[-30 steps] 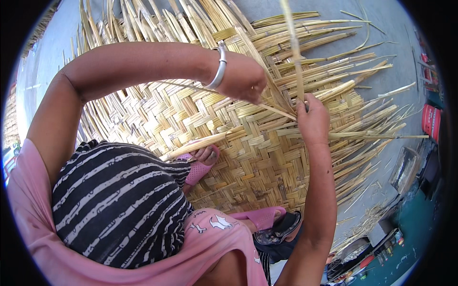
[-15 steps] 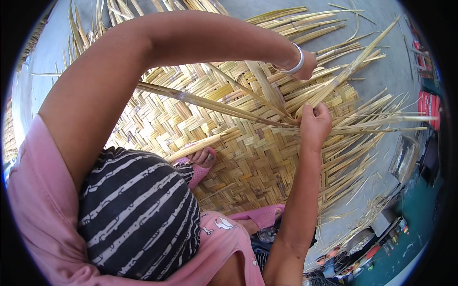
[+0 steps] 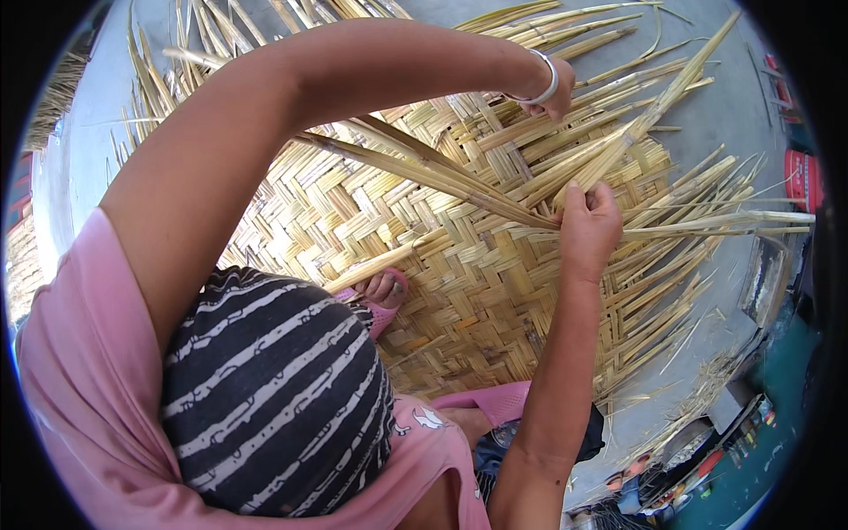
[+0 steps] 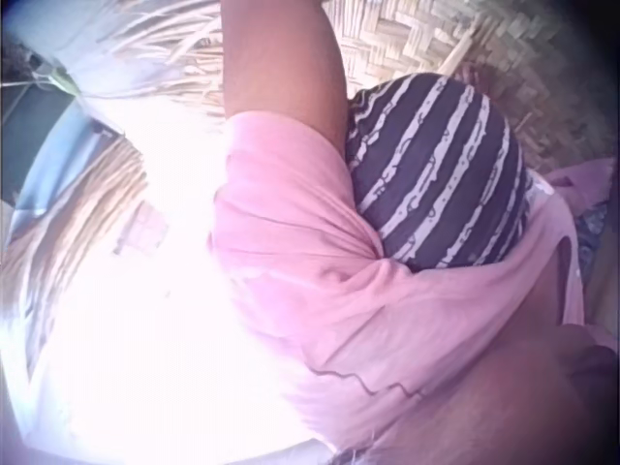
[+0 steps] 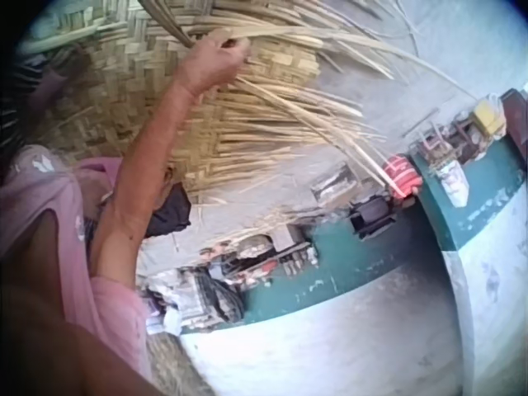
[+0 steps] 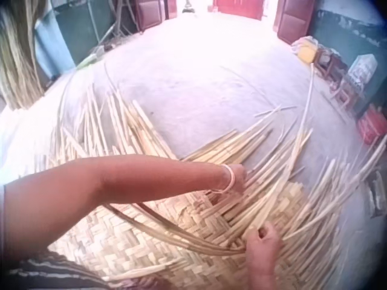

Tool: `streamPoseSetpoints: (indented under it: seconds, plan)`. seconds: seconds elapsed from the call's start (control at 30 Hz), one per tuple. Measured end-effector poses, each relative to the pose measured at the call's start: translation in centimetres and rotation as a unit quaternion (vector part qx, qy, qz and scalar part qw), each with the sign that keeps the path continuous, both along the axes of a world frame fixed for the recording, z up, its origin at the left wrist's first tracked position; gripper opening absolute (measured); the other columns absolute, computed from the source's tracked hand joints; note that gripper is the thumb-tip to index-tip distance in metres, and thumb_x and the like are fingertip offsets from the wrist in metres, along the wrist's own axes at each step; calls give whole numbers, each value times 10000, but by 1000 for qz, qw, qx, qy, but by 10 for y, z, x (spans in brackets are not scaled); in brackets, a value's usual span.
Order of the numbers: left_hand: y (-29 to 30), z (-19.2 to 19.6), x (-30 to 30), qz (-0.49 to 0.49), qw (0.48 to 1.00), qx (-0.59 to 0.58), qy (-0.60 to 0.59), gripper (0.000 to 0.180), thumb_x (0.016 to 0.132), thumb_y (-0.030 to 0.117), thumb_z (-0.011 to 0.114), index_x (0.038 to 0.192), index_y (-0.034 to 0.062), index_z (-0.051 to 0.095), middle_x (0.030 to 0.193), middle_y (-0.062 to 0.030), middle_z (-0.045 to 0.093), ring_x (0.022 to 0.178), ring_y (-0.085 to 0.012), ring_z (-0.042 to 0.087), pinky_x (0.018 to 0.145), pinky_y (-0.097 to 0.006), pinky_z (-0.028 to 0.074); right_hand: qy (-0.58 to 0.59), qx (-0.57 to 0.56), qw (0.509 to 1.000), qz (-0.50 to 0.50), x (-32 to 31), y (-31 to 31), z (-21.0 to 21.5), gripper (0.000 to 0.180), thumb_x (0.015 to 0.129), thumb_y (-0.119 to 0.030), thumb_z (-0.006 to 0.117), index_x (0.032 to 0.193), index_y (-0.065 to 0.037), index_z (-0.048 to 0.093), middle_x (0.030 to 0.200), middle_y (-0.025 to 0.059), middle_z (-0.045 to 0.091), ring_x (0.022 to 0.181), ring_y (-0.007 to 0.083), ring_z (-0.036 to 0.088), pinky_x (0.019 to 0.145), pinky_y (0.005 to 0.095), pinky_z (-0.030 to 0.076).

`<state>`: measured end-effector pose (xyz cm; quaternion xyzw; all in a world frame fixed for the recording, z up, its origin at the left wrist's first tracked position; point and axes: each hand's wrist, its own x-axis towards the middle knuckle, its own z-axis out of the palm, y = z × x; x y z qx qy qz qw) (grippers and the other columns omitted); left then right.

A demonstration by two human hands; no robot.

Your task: The person weaves a basket by hand, interlacing dried palm fronds in an over-under pattern. They repeatedly pull and press the fronds to tighten the weave and occasionally adjust the mat on the floor.

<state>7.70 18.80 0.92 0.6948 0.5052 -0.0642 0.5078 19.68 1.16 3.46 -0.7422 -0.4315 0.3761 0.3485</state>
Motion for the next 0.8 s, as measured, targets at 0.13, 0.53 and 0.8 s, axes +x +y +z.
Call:
streamPoseSetpoints:
  seconds: [0.13,0.53,0.8]
  plan:
    - [-14,-1,-23,42,993,-65,-89,223,733,130,700,884,14,585,680,-65,577,601,-157,576,498,-296,487,-2,-1,1000,7,-1,0,1,115,864,-98,562,795,-7,550,638,4,544,484,57,477,433,223,428]
    - [-31,1,-27,-116,951,281,58,255,704,182,681,930,95,603,814,-133,637,854,-307,617,700,-408,487,-11,16,1000,9,-6,0,5,230,860,-99,578,673,-39,458,582,-16,473,465,49,437,419,227,384]
    - [-29,2,-1,-191,947,238,96,185,778,137,548,921,54,631,902,-143,651,872,-340,611,738,-413,495,27,4,1000,-2,-2,0,-1,213,856,-79,579,681,-39,465,596,-10,490,452,59,460,405,219,394]
